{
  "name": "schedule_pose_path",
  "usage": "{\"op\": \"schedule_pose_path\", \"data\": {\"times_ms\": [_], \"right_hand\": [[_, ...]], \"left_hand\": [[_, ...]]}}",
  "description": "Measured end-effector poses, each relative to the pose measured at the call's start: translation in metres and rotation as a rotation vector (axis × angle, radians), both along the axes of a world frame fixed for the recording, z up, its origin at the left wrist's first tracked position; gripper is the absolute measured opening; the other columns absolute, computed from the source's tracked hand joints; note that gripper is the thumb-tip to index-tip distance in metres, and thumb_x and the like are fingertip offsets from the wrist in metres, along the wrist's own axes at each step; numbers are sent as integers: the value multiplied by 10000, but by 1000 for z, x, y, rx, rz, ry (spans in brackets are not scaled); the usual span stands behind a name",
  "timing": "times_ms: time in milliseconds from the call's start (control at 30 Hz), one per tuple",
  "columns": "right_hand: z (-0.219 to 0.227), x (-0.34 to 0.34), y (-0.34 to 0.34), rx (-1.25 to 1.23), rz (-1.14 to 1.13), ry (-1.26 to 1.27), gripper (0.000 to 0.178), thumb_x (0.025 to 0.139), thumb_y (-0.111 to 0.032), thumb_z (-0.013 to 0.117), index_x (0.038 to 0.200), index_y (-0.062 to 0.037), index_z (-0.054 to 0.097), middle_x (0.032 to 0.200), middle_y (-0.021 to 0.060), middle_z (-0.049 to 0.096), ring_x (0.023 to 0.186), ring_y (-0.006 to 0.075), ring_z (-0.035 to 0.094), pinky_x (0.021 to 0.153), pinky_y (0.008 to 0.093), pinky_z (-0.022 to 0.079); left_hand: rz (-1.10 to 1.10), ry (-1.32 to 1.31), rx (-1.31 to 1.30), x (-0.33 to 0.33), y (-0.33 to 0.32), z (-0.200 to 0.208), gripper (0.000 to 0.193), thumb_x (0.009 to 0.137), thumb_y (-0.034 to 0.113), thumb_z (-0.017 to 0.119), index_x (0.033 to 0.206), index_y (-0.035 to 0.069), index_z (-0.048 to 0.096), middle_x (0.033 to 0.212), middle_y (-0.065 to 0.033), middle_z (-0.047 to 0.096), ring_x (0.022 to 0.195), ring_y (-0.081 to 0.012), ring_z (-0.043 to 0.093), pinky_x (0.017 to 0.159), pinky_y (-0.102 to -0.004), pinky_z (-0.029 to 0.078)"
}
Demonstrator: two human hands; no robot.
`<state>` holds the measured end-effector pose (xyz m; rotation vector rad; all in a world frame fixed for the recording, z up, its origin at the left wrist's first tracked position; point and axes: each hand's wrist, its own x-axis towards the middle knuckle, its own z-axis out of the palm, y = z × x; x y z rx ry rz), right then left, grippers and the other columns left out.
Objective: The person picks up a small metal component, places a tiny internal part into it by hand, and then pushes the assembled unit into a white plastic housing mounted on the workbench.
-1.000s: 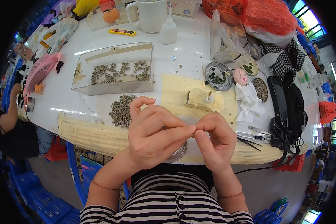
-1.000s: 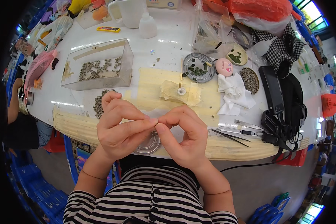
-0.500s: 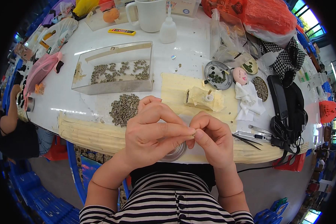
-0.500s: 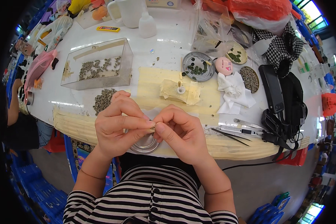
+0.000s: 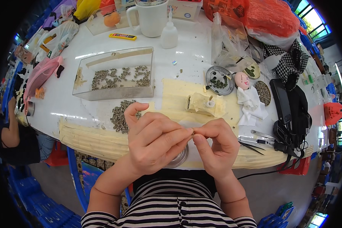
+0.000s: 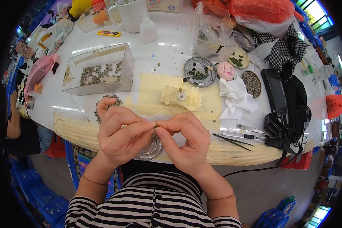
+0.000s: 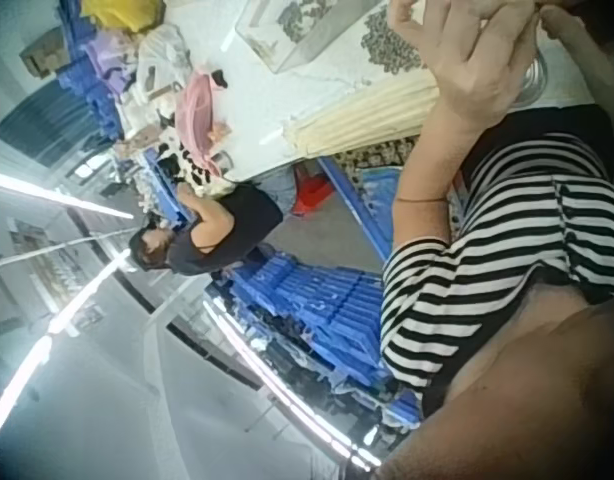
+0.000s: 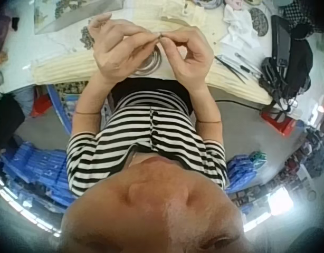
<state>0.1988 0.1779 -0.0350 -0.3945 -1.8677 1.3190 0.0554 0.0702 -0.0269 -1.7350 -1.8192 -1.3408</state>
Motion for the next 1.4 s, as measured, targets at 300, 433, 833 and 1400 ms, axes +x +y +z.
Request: {"op": "schedule_pose_path", "data": {"times_ms": [300, 433, 833, 1400], "right_hand": [[1, -5, -4, 392, -158, -35, 255, 741, 46, 782, 989, 3, 740, 823, 84, 655, 673, 156, 626, 574, 245, 493], [1, -7, -9, 531, -160, -34, 299, 725, 43, 787, 1018, 3, 740, 849, 88, 671, 691, 175, 644, 582, 259, 513], [1, -5, -6, 381, -154, -39, 270, 714, 47, 805, 971, -9, 744, 851, 96, 673, 685, 174, 646, 585, 258, 514], [0, -7, -8, 441, -166, -36, 260, 758, 30, 769, 1015, 1, 747, 888, 112, 691, 745, 199, 675, 622, 278, 539]], "left_hand": [[89, 102, -67, 4, -4, 3, 268, 636, 76, 825, 882, 134, 736, 831, 42, 638, 763, -154, 591, 1011, -437, 322], [107, 75, -12, -1, 0, -3, 252, 636, 120, 792, 879, 112, 725, 786, 47, 632, 726, -141, 596, 963, -443, 312], [81, 78, -66, 2, -2, 1, 257, 633, 75, 809, 876, 123, 741, 799, 31, 632, 763, -159, 585, 1002, -428, 317], [58, -34, -28, -1, 1, -1, 220, 632, 83, 800, 835, 123, 727, 741, 50, 618, 698, -136, 586, 921, -411, 327]]}}
